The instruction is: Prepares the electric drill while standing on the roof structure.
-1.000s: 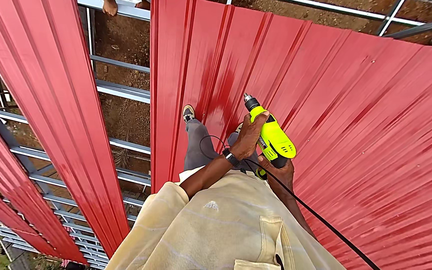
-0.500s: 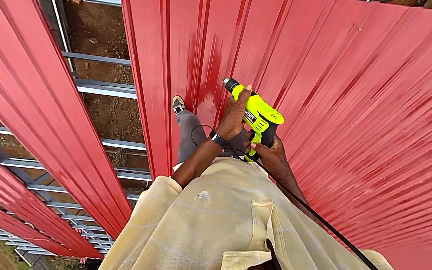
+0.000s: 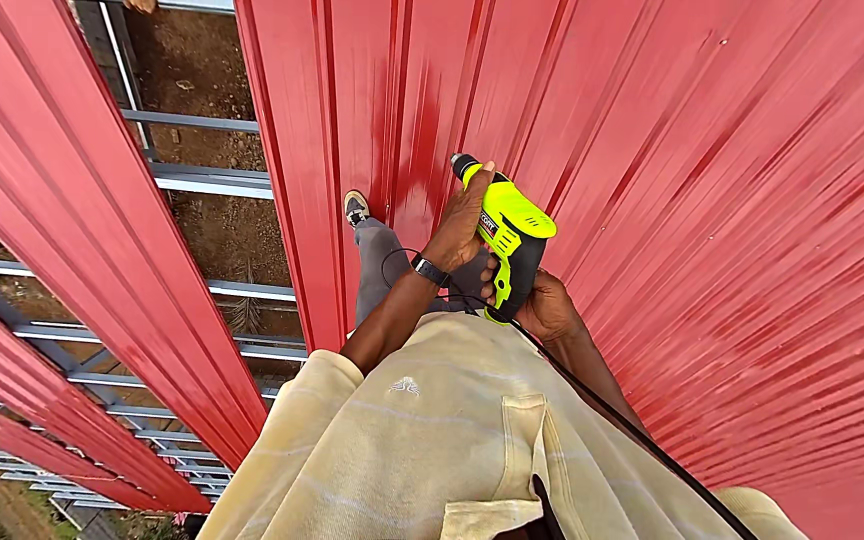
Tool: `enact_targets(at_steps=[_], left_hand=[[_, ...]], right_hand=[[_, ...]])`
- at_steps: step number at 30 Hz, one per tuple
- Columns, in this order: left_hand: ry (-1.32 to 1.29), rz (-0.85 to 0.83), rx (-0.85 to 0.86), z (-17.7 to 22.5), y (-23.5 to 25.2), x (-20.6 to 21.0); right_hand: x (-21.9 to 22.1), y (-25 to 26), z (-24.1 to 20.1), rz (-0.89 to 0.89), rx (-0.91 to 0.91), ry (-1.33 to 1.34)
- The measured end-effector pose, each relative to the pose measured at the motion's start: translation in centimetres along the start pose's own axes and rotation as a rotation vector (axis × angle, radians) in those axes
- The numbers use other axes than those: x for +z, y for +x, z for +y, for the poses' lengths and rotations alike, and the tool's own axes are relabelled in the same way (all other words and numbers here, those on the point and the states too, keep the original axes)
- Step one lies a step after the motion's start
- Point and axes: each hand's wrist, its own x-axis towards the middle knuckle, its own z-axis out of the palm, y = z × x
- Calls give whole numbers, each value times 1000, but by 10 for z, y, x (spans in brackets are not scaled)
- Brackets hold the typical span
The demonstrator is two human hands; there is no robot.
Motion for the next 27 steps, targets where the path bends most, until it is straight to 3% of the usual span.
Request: enact_targets(at_steps=[7, 27], left_hand=[[-40, -47, -36, 1, -9, 5], [-30, -63, -37, -4, -16, 0]], right_hand=[[-9, 1, 13, -38, 86, 259], [-18, 4, 25, -107, 148, 318]])
